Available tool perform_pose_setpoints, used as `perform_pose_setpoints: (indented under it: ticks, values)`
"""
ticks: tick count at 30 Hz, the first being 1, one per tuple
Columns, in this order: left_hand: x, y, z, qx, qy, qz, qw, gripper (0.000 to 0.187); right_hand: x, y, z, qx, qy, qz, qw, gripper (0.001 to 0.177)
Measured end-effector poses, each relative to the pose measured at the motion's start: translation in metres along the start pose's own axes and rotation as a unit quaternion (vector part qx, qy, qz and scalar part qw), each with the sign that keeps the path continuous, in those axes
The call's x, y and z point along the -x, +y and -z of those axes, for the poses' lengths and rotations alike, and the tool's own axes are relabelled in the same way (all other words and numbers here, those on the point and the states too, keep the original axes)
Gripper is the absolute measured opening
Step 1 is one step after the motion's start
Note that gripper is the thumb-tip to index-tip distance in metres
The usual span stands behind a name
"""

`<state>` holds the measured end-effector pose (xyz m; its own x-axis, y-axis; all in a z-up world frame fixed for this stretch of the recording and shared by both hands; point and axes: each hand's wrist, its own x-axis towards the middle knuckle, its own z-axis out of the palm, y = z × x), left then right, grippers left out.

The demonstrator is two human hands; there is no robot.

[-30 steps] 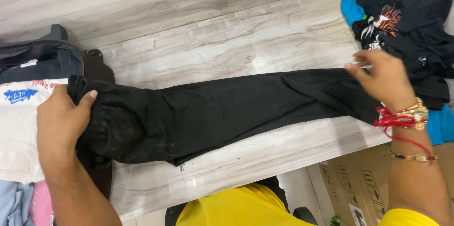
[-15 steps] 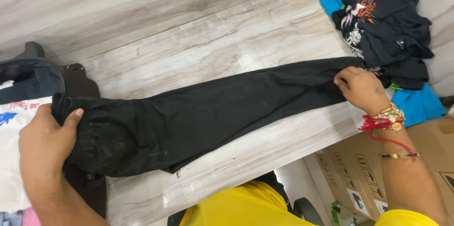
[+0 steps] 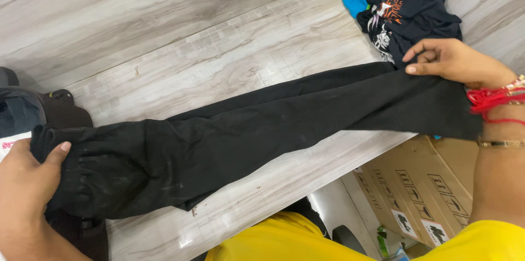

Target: The person folds a shirt and a pair of pants and places them into a suitcase.

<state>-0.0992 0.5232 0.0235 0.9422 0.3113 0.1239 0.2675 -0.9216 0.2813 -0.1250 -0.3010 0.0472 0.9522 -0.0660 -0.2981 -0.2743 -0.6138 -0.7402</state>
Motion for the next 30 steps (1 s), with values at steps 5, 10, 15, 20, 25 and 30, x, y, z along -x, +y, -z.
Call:
perform_pose_setpoints:
  ticks: [5,10,15,20,25,30]
  values:
    - [-0.006,-0.002,0.003,0.021,-0.011,0.035,0.999,0.056,-0.069,0.027,-0.017,0.109,0.058,0.042,0.991,0.033]
    - [0.004,0.01,0.02,-0.077,0.001,0.014,0.997,0.058,-0.087,0.027,-0.083,0.499,0.284,0.085,0.814,0.042]
    - [0.008,0.014,0.026,-0.063,0.038,0.002,0.997,0.052,-0.064,-0.03,-0.17,0.322,0.312,0.293,0.844,0.044]
    - [0.012,0.016,0.041,-0.149,0.125,0.007,0.981,0.053,-0.042,-0.064,-0.258,0.351,0.142,0.301,0.875,0.062]
    - [0.015,0.01,0.057,-0.167,0.122,0.034,0.978,0.051,-0.054,-0.068,-0.282,0.391,0.11,0.305,0.861,0.065]
    - [0.01,0.005,0.053,-0.126,0.111,-0.029,0.985,0.05,-0.077,-0.071,-0.282,0.309,0.146,0.329,0.88,0.056]
